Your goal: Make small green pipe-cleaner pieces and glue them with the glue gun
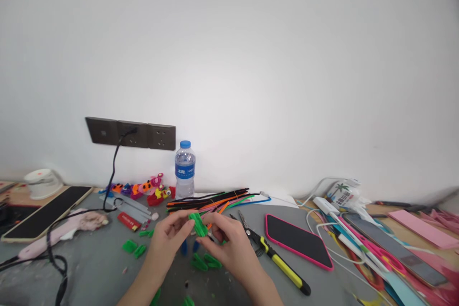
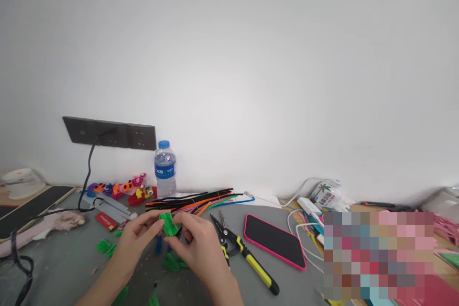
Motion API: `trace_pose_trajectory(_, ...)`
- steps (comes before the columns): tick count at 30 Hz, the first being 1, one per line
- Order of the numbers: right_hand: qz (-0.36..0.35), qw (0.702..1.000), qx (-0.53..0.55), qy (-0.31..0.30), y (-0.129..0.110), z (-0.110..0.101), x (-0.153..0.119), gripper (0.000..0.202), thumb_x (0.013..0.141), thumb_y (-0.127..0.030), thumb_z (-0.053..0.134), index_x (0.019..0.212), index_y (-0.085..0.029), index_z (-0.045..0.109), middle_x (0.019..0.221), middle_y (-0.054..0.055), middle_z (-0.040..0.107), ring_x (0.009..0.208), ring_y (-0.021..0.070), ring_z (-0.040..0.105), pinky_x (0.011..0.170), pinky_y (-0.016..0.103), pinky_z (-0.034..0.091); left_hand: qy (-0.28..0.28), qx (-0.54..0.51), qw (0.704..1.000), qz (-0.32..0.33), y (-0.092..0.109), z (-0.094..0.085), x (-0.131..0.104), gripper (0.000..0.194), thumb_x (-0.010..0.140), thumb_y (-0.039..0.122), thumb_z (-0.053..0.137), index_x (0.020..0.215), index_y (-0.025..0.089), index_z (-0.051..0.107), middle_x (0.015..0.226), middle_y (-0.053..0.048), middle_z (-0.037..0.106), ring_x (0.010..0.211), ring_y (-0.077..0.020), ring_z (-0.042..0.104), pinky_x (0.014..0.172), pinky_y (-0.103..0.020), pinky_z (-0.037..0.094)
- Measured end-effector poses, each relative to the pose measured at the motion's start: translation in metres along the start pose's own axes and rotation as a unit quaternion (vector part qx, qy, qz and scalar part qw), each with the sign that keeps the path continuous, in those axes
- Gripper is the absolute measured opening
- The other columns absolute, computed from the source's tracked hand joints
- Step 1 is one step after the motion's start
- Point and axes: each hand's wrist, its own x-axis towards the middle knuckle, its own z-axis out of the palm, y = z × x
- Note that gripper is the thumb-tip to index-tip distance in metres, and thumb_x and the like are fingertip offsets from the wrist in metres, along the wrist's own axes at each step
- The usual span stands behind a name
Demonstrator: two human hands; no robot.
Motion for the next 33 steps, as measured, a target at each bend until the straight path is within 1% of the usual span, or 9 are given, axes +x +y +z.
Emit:
trace_pose_trajectory(4,0.007,1.000,0.010,-0.001,0.0004,-0.0007,0.0003,0.016,0.079,-0.020,0.066,0.094,-0.019,0.062,0.060,-0.008,0.031,0.054,0.0118,0.037,0.052,0.021,0.027,-0.008,-0.006,1.000,0.000,-0.0015,-0.0011,-0.0001,0.025,0.072,0.038,0.072,0.086,0.018,0.077,0.081,-0.006,0.077,0.077,-0.0221,0.069,0.066,-0.024,0.056)
trace_pose_trajectory(12,-0.004,1.000,0.001,0.003,-0.0012,-0.0009,-0.0001,0.016,0.080,-0.020,0.066,0.095,-0.019,0.062,0.060,-0.007,0.031,0.054,0.0117,0.037,0.052,0.021,0.027,-0.009,0.001,1.000,0.004,-0.0031,-0.0019,-0.0007,0.027,0.073,0.038,0.071,0.089,0.017,0.077,0.081,-0.006,0.077,0.076,-0.0218,0.069,0.067,-0.025,0.056)
trace_pose_trajectory(18,-0.007,1.000,0.002,0.005,-0.0016,-0.0013,0.0003,0.017,0.079,-0.020,0.067,0.096,-0.018,0.063,0.061,-0.007,0.033,0.055,0.0120,0.038,0.053,0.021,0.027,-0.014,-0.010,1.000,0.002,-0.0044,-0.0034,-0.0011,0.025,0.074,0.037,0.071,0.091,0.019,0.076,0.087,-0.007,0.078,0.082,-0.0226,0.069,0.069,-0.025,0.057)
trace_pose_trajectory(26,-0.005,1.000,0.003,0.002,-0.0004,-0.0018,0.0006,0.019,0.079,-0.020,0.069,0.097,-0.018,0.063,0.061,-0.006,0.034,0.055,0.0121,0.038,0.053,0.021,0.028,-0.009,0.007,1.000,0.016,-0.0048,-0.0026,0.0002,0.026,0.074,0.037,0.071,0.090,0.017,0.076,0.082,-0.007,0.077,0.075,-0.0218,0.069,0.066,-0.026,0.057)
trace_pose_trajectory(33,0.005,1.000,0.010,-0.004,-0.0008,-0.0014,-0.0007,0.019,0.079,-0.020,0.069,0.097,-0.020,0.062,0.061,-0.007,0.033,0.056,0.0120,0.038,0.053,0.022,0.027,-0.008,0.007,1.000,0.012,-0.0042,-0.0022,0.0006,0.028,0.072,0.038,0.071,0.089,0.017,0.076,0.081,-0.007,0.076,0.077,-0.0230,0.069,0.067,-0.026,0.057)
